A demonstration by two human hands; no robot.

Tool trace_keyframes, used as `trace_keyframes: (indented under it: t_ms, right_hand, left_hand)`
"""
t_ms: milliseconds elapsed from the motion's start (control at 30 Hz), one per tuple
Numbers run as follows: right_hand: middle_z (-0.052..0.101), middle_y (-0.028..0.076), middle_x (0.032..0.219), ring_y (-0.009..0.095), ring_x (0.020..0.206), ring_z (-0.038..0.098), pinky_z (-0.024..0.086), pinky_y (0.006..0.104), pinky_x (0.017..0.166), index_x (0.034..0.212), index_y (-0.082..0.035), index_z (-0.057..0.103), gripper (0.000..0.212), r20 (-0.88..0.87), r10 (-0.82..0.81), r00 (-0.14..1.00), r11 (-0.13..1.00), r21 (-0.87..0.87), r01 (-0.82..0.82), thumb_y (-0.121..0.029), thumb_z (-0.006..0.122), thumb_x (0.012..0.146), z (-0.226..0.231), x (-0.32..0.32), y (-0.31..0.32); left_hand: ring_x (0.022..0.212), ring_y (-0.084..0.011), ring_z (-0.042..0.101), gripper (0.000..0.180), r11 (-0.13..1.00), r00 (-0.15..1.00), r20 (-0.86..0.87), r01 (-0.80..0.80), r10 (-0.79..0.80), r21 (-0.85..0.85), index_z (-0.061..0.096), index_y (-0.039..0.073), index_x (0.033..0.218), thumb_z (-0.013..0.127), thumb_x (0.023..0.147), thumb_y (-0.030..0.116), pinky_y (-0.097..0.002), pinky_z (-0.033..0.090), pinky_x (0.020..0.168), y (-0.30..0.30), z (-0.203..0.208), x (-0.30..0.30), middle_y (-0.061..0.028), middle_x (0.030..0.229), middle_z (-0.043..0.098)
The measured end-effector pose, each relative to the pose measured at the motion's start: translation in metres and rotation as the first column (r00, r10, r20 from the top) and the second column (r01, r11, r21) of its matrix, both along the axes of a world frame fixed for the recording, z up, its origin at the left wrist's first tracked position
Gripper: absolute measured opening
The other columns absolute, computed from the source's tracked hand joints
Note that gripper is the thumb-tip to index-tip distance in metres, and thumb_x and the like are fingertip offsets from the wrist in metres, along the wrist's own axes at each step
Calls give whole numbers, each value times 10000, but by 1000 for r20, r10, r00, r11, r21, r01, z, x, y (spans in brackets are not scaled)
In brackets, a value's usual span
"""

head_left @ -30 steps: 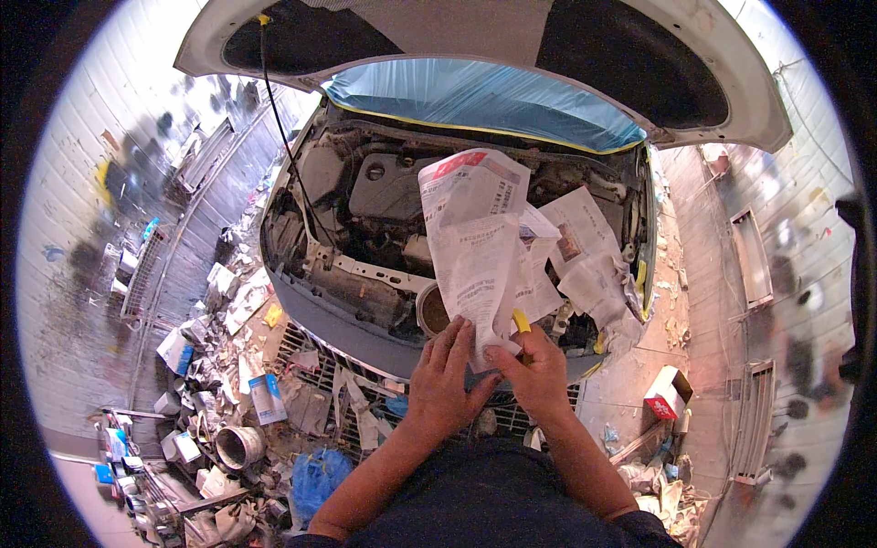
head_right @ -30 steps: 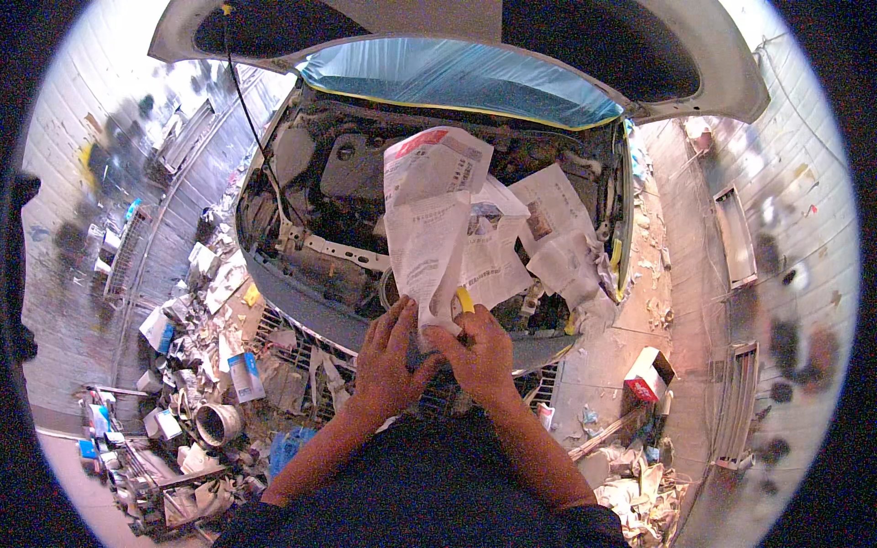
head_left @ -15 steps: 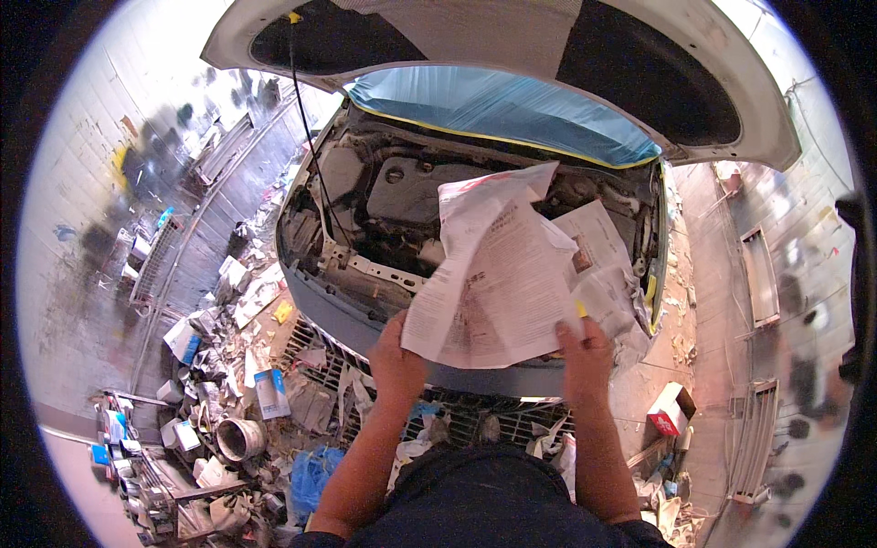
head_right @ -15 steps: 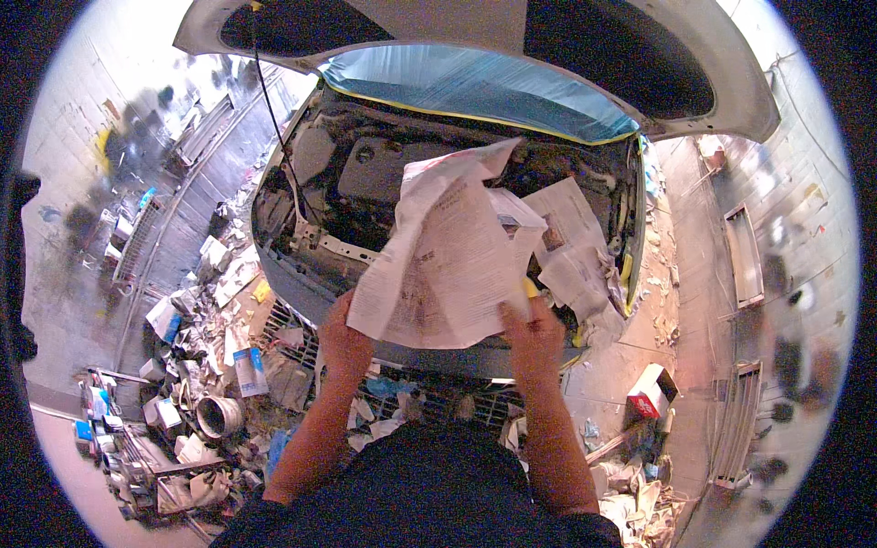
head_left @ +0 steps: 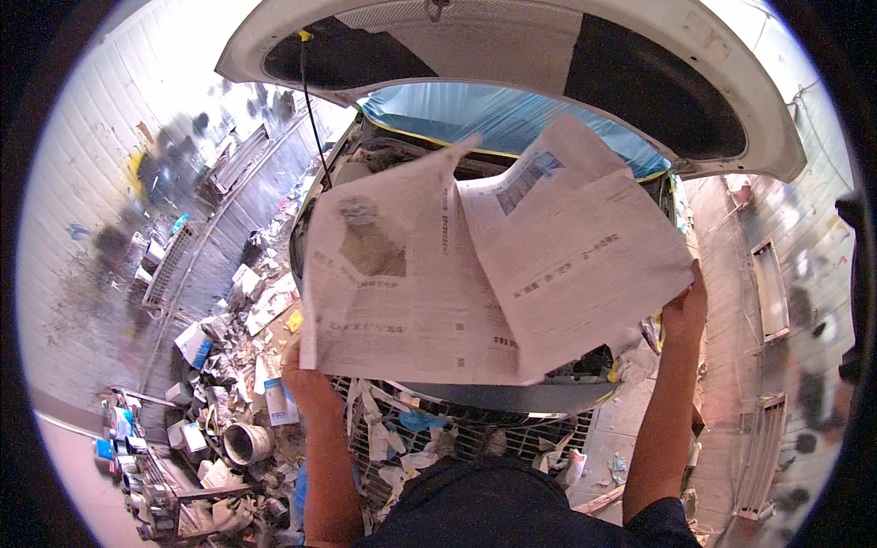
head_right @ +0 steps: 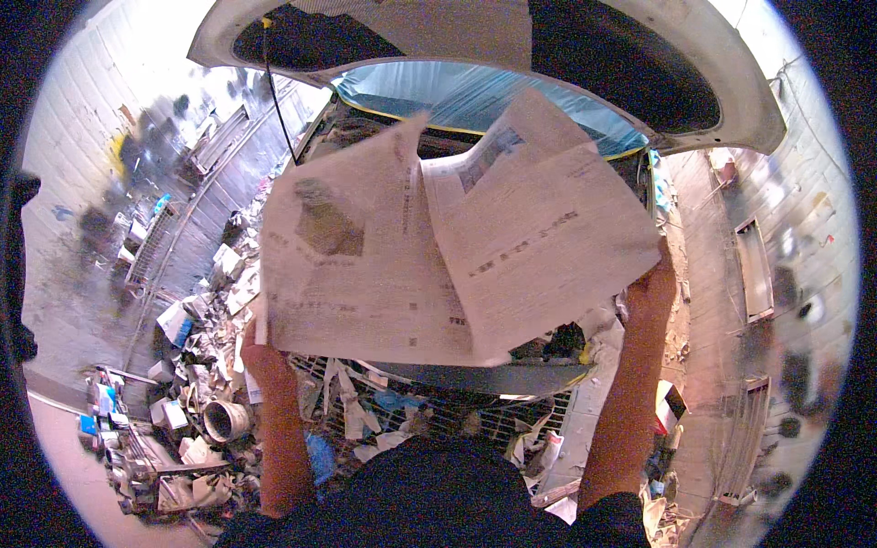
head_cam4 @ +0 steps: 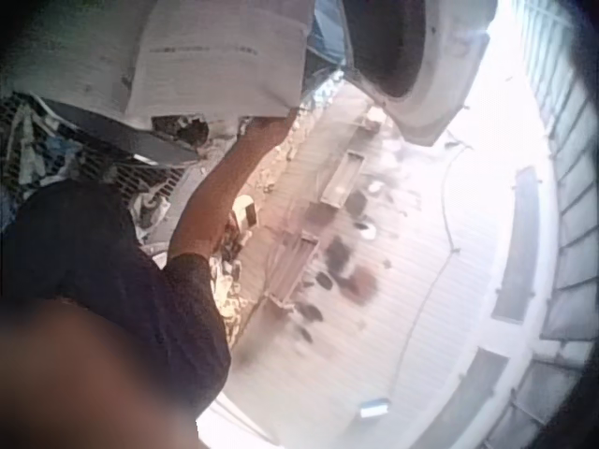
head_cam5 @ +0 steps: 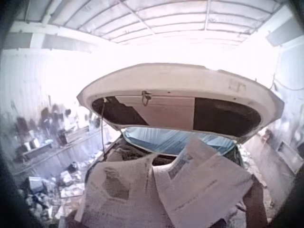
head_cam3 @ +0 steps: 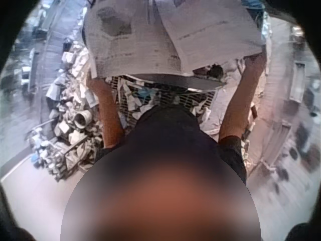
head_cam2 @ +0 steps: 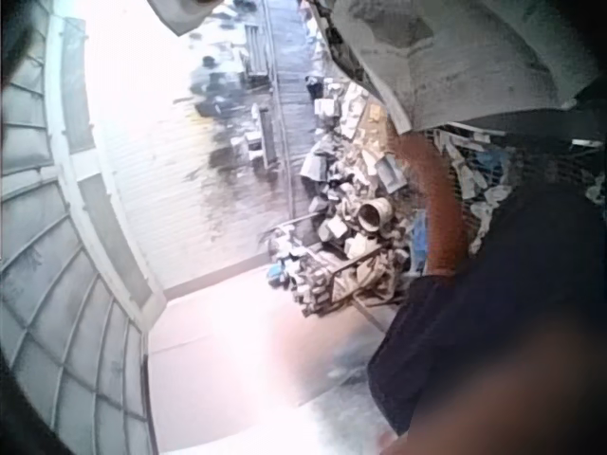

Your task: The person applies yellow masking tape to secure newspaper over the front bumper and grille of a car with the hood open. They smooth the tape along the edges and continue taping around the bumper perimeter.

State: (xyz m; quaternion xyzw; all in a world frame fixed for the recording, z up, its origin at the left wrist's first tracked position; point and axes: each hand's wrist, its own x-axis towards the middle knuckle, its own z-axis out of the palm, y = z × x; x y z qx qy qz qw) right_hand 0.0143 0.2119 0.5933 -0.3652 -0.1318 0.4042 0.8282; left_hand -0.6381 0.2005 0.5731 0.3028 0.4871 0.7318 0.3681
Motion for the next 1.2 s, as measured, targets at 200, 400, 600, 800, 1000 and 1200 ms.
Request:
trace_keyframes:
  t_ms: [200, 400, 600, 800, 1000, 1200]
  right_hand:
    - [658, 239, 1555, 368, 1452, 625, 479, 518, 1269, 1549, 46, 563, 530, 35, 64, 997, 998, -15, -63, -354, 441, 1224, -46, 140, 4]
    - [574, 221, 1659, 407, 1512, 567, 430, 574, 1300, 1643, -4, 498, 667, -75, -169, 983, 963, -227, 148, -497, 475, 1195, -129, 233, -10]
    - [568, 228, 1657, 392, 1486, 590, 477, 509, 1270, 1636, 23, 504, 645, 215, -279, 936, 871, -354, 341, -450, 497, 1197, -235, 288, -30]
    - [774, 96, 1023, 229, 859, 748, 632, 386, 782, 1438, -56, 658, 391, 812, 173, 558, 562, -547, 621, -213, 690, 1082, -322, 322, -54]
    - [710, 43, 954, 176, 796, 674, 580, 392, 727, 1381, -72, 718, 319, 607, -42, 794, 660, -579, 478, -262, 635, 1139, -358, 235, -99]
    - [703, 102, 985, 226, 868, 670, 561, 415, 787, 1086, -64, 725, 249, 781, 348, 518, 768, -554, 320, -299, 662, 1140, -379, -102, -141]
  left_hand:
    - [1072, -274, 778, 329, 962, 969, -137, -228, 208, -149, 704, -21, 1379, 672, 1118, 178, -420, 650, 909, -41, -2, -85, -129, 1225, 772]
    - [1155, -319, 769, 572, 965, 963, -90, -260, 255, -45, 731, -53, 1404, 692, 1107, 434, -446, 633, 979, -110, -14, -147, -165, 1338, 772]
    - [949, -305, 810, 678, 790, 623, -760, -553, 182, -264, 695, -89, 1426, 721, 1090, 499, -411, 670, 789, -206, -40, -215, -169, 1149, 813]
    - [1101, -370, 773, 498, 669, 765, -470, -629, 441, -396, 589, -47, 1520, 631, 1105, 226, -482, 707, 776, -263, -83, -257, -206, 1373, 711]
    - [1201, -353, 740, 466, 719, 839, -165, -533, 519, -446, 575, -35, 1539, 589, 1117, 163, -472, 675, 930, -268, -129, -265, -183, 1423, 693]
    - [1235, -339, 738, 386, 877, 947, -141, -322, 290, -356, 644, -12, 1484, 594, 1130, 136, -470, 643, 1033, -236, -186, -281, -156, 1387, 728]
